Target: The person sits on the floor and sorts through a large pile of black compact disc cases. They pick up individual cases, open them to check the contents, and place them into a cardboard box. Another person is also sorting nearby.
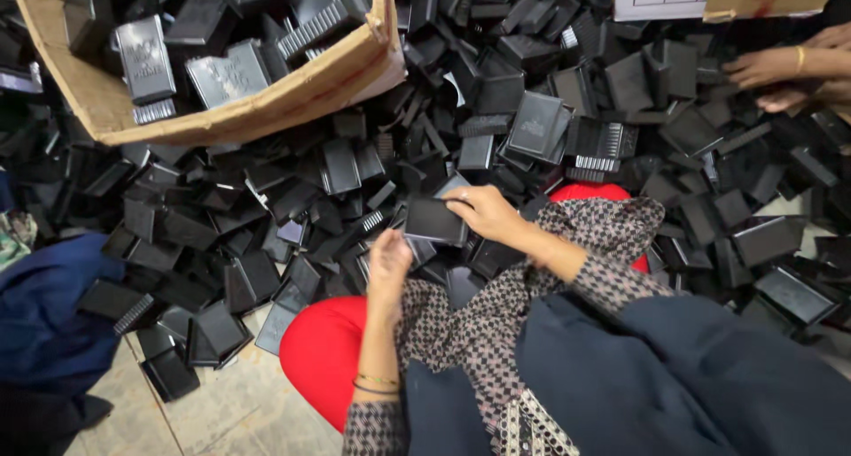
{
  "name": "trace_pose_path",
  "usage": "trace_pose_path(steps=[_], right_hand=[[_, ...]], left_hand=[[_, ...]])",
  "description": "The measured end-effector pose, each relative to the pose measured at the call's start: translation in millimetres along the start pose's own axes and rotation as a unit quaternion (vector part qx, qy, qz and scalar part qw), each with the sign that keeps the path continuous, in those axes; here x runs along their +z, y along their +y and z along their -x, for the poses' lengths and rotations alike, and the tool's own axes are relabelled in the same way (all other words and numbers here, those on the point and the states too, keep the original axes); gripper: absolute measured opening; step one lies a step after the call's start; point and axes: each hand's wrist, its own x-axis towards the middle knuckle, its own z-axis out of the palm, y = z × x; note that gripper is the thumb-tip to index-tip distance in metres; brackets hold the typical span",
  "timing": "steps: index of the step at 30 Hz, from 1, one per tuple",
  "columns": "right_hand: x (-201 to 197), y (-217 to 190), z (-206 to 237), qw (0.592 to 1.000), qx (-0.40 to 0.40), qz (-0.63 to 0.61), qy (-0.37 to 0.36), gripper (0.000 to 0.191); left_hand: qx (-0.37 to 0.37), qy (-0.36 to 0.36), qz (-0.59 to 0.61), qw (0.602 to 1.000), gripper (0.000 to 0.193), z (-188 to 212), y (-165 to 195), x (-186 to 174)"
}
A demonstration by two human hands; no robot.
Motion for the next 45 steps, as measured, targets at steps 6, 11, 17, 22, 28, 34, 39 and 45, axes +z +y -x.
trace_pose_path(steps=[6,11,17,22,28,34,39,45], right_hand=[[31.1,-61.6,25.0,0.984,0.096,-0.094,-0.116,0.023],[5.4,-16.1,-36.3,0.974,-0.125,0.187,0.025,0.024],[-28.5,31.0,-86.8,0.839,-0.116,0.531,-0.018,0.027],[-13.6,3.8,-81.3,0.877,-0.055,0.467,-0.101,0.043],[36.4,-23.5,-77.2,0.933,0.031,0.349,-0.087,0.060],[51.9,-7.4,-54.1,0.941,0.112,0.285,-0.146,0.025],[29.3,-14.5,-17.5,0.990,-0.024,0.137,-0.026,0.007],[1.9,-99.4,39.5,0.933,-0.337,0.127,-0.014,0.014]], left_hand=[[0.032,0.061,0.241,0.968,0.060,5.5,11.5,43.6],[-0.028,0.180,0.285,0.941,0.028,-9.9,38.7,4.9],[-0.120,0.170,0.363,0.908,0.017,10.5,45.1,-34.0],[-0.148,0.179,0.362,0.903,0.020,13.2,38.1,-30.1],[-0.194,0.169,0.326,0.910,0.016,1.9,28.4,-21.5],[-0.207,0.107,0.311,0.921,0.019,26.1,3.2,-0.1],[-0.313,0.087,0.277,0.904,0.028,35.8,-5.7,17.5],[-0.305,0.008,0.319,0.897,0.048,19.2,19.9,26.6]])
